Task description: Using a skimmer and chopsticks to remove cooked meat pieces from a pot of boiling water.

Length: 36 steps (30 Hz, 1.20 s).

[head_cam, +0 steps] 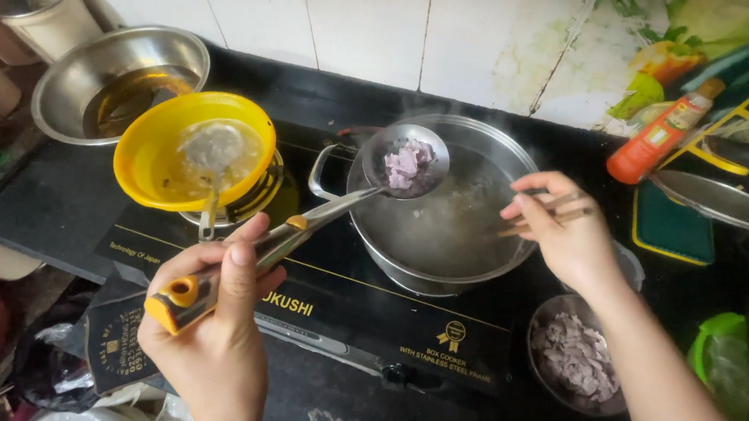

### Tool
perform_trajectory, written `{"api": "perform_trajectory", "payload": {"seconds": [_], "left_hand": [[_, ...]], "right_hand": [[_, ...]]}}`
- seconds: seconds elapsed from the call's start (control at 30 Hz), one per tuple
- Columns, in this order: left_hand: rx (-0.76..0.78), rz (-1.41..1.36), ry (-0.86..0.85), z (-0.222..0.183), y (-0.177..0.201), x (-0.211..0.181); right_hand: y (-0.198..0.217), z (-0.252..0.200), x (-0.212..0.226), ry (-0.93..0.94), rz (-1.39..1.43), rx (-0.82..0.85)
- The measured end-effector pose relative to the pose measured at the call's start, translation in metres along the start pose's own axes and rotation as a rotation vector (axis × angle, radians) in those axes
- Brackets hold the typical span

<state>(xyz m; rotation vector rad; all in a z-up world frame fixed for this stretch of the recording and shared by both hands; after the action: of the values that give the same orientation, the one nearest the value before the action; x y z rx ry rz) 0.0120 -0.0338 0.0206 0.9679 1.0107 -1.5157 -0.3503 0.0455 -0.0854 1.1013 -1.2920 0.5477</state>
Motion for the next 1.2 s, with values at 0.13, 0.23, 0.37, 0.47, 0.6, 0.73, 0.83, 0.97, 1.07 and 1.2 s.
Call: {"api": "perform_trajectory", "payload": {"seconds": [0.13,0.23,0.37,0.47,0.6,0.73,0.83,0.97,1.07,1.2], "left_hand": [[-0.004,0.000,0.006,0.001,0.007,-0.004],[0.025,-0.020,-0.015,0.002,0.010,0.001],[0.100,-0.071,-0.062,0.001,0.016,0.011],[0.183,-0.138,-0.093,0.000,0.015,0.018],[0.274,-0.160,-0.054,0.004,0.009,0.032],[0.359,-0.059,-0.107,0.010,0.006,0.034],[0.453,-0.068,-0.154,0.016,0.005,0.034],[0.520,-0.086,-0.154,0.020,0.007,0.038],[0.547,-0.081,-0.040,0.020,0.013,0.049],[0.645,-0.119,0.105,0.016,0.017,0.061]], "right_hand": [[0.010,-0.018,0.028,0.127,0.127,-0.200],[0.015,-0.027,0.040,0.059,0.059,-0.284],[0.010,-0.051,0.046,0.054,0.062,-0.346],[0.000,-0.075,0.056,0.137,0.046,-0.404],[-0.028,-0.101,0.060,0.260,0.136,-0.510],[-0.062,-0.111,0.049,0.248,0.312,-0.530],[-0.079,-0.104,0.025,0.162,0.290,-0.530],[-0.092,-0.102,0.011,0.245,0.275,-0.624],[-0.105,-0.106,0.008,0.210,0.366,-0.592],[-0.104,-0.102,0.009,0.273,0.257,-0.647]]}}
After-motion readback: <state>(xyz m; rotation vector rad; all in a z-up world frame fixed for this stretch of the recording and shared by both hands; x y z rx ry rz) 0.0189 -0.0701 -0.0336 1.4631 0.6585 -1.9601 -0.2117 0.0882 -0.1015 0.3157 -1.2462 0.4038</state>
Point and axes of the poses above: each hand's wrist, its own z-axis towards the middle knuckle, its own y-axis out of the back of the hand, x = y × z, the point moved 4 cm from there along z, towards the middle knuckle, and after that the axes turned 10 degrees about x, right-handed, at the moved point
